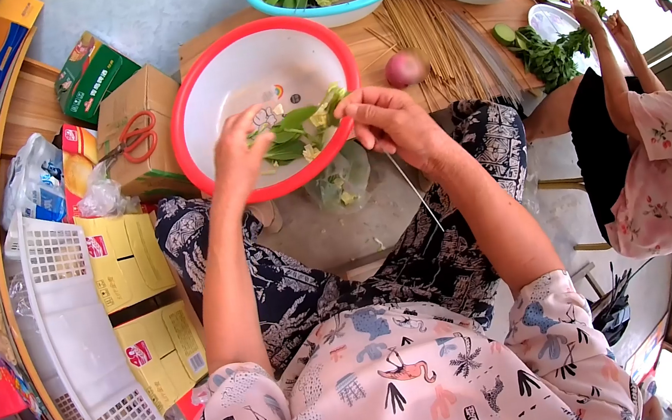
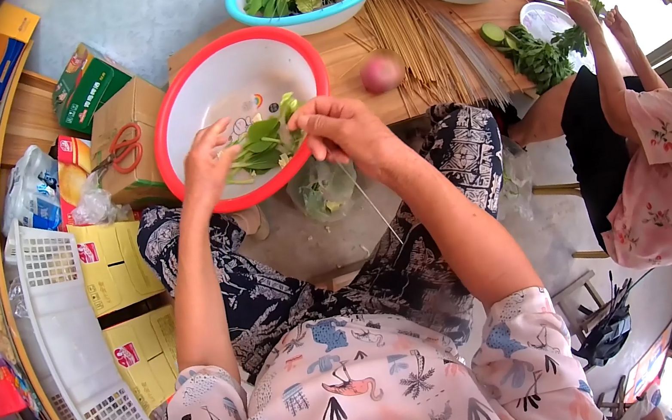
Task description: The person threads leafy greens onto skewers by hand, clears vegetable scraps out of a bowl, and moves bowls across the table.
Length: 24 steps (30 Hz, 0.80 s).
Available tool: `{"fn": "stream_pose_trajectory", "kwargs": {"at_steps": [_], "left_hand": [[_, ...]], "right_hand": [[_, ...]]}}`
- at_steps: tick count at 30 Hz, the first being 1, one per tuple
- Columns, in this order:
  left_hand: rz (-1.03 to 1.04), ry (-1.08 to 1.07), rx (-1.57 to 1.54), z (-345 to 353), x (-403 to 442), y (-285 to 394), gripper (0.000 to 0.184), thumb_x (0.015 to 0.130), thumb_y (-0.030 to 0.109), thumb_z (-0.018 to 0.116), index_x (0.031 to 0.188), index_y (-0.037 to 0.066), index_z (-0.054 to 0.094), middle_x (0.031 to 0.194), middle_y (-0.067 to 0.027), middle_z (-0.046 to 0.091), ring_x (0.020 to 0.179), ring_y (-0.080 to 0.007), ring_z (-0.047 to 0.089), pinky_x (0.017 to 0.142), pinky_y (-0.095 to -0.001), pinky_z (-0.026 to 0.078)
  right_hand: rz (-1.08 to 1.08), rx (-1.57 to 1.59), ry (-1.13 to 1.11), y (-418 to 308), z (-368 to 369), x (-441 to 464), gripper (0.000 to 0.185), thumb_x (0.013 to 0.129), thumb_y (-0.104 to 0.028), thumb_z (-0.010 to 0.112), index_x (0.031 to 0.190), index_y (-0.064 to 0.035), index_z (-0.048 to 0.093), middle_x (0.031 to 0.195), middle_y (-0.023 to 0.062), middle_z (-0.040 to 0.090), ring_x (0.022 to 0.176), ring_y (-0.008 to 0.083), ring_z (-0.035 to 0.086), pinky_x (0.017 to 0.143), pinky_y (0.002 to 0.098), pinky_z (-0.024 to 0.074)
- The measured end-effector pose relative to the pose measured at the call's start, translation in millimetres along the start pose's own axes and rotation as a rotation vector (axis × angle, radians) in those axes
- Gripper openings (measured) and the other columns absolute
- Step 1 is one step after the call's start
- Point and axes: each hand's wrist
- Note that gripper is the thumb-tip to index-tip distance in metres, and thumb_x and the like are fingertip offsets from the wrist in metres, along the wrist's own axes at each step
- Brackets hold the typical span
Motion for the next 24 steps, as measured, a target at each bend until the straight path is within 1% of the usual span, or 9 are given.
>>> {"fn": "stream_pose_trajectory", "kwargs": {"at_steps": [2, 3, 5, 9, 11, 14, 18, 21, 24], "left_hand": [[-0.334, 0.002, -0.258, -1, 5, -36, 0.033, 0.079, 0.009, 0.064, 0.112, 0.005, 0.063, 0.101, -0.0124, 0.066, 0.09, -0.0228, 0.065, 0.08, -0.0313, 0.05], [-0.335, 0.002, -0.257, -1, 7, -49, 0.033, 0.079, 0.009, 0.064, 0.112, 0.005, 0.063, 0.101, -0.0124, 0.066, 0.09, -0.0228, 0.065, 0.08, -0.0313, 0.05], [-0.357, 0.013, -0.217, 4, 11, -68, 0.019, 0.082, 0.01, 0.061, 0.099, 0.004, 0.068, 0.08, -0.0085, 0.069, 0.074, -0.0176, 0.066, 0.069, -0.0289, 0.052], [-0.309, -0.047, -0.108, 36, 20, -69, 0.018, 0.083, 0.011, 0.059, 0.097, 0.005, 0.069, 0.074, -0.0082, 0.068, 0.067, -0.0167, 0.066, 0.065, -0.0285, 0.051], [-0.568, -0.21, -0.246, 52, 29, -47, 0.019, 0.082, 0.012, 0.058, 0.098, 0.007, 0.068, 0.074, -0.0099, 0.067, 0.059, -0.0172, 0.064, 0.063, -0.0299, 0.051], [-0.518, -0.359, -0.144, 74, 39, -37, 0.02, 0.082, 0.013, 0.056, 0.097, 0.007, 0.068, 0.073, -0.0111, 0.066, 0.052, -0.0176, 0.062, 0.061, -0.0321, 0.051], [-0.368, -0.449, 0.072, 94, 41, -50, 0.019, 0.082, 0.015, 0.057, 0.094, 0.006, 0.069, 0.082, -0.0146, 0.068, 0.072, -0.0285, 0.065, 0.071, -0.0375, 0.05], [-0.375, -0.425, 0.138, 97, 39, -53, 0.017, 0.079, 0.017, 0.061, 0.088, 0.006, 0.071, 0.083, -0.0153, 0.067, 0.081, -0.0326, 0.063, 0.076, -0.0387, 0.049], [-0.341, -0.349, 0.076, 94, 31, -58, 0.015, 0.074, 0.017, 0.066, 0.083, 0.006, 0.071, 0.081, -0.0143, 0.068, 0.075, -0.0282, 0.065, 0.071, -0.0367, 0.05]], "right_hand": [[-0.034, 0.033, 0.049, -5, -2, -1, 0.017, 0.096, -0.016, 0.049, 0.098, -0.0024, 0.059, 0.059, -0.0011, 0.051, 0.046, 0.0031, 0.04, 0.04, 0.016, 0.0264], [-0.042, 0.022, 0.062, -7, -2, -2, 0.017, 0.096, -0.016, 0.049, 0.098, -0.0025, 0.059, 0.058, -0.0013, 0.051, 0.045, 0.0029, 0.038, 0.04, 0.016, 0.0255], [-0.05, 0.017, 0.073, -6, -2, -2, 0.017, 0.096, -0.017, 0.049, 0.098, -0.0025, 0.059, 0.058, -0.0013, 0.051, 0.045, 0.0027, 0.037, 0.039, 0.0161, 0.0251], [-0.048, 0.002, 0.07, -8, -3, -2, 0.018, 0.096, -0.018, 0.049, 0.098, -0.0026, 0.059, 0.057, -0.0016, 0.051, 0.044, 0.0023, 0.035, 0.039, 0.0162, 0.0246], [-0.042, 0.006, 0.065, -8, -3, -1, 0.018, 0.096, -0.018, 0.049, 0.098, -0.0025, 0.059, 0.057, -0.0017, 0.051, 0.044, 0.0024, 0.036, 0.039, 0.016, 0.0247], [-0.038, 0.002, 0.067, -6, -5, 2, 0.018, 0.096, -0.018, 0.049, 0.098, -0.0023, 0.059, 0.057, -0.0017, 0.051, 0.044, 0.0025, 0.036, 0.04, 0.0159, 0.0249], [-0.043, 0.03, 0.055, -4, -7, 3, 0.018, 0.095, -0.017, 0.051, 0.097, -0.0025, 0.061, 0.059, -0.0008, 0.054, 0.045, 0.0032, 0.04, 0.04, 0.0171, 0.0277], [-0.037, 0.018, 0.051, -8, -7, 1, 0.018, 0.095, -0.017, 0.051, 0.097, -0.0025, 0.061, 0.059, -0.0006, 0.054, 0.046, 0.0033, 0.041, 0.041, 0.0171, 0.0286], [-0.035, 0.023, 0.041, -7, -8, 1, 0.018, 0.095, -0.017, 0.051, 0.097, -0.0024, 0.061, 0.059, -0.0005, 0.054, 0.046, 0.0034, 0.042, 0.041, 0.017, 0.0293]]}}
Point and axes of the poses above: each hand's wrist, its own x-axis towards the middle knuckle, its own z-axis out of the palm, y = z × x
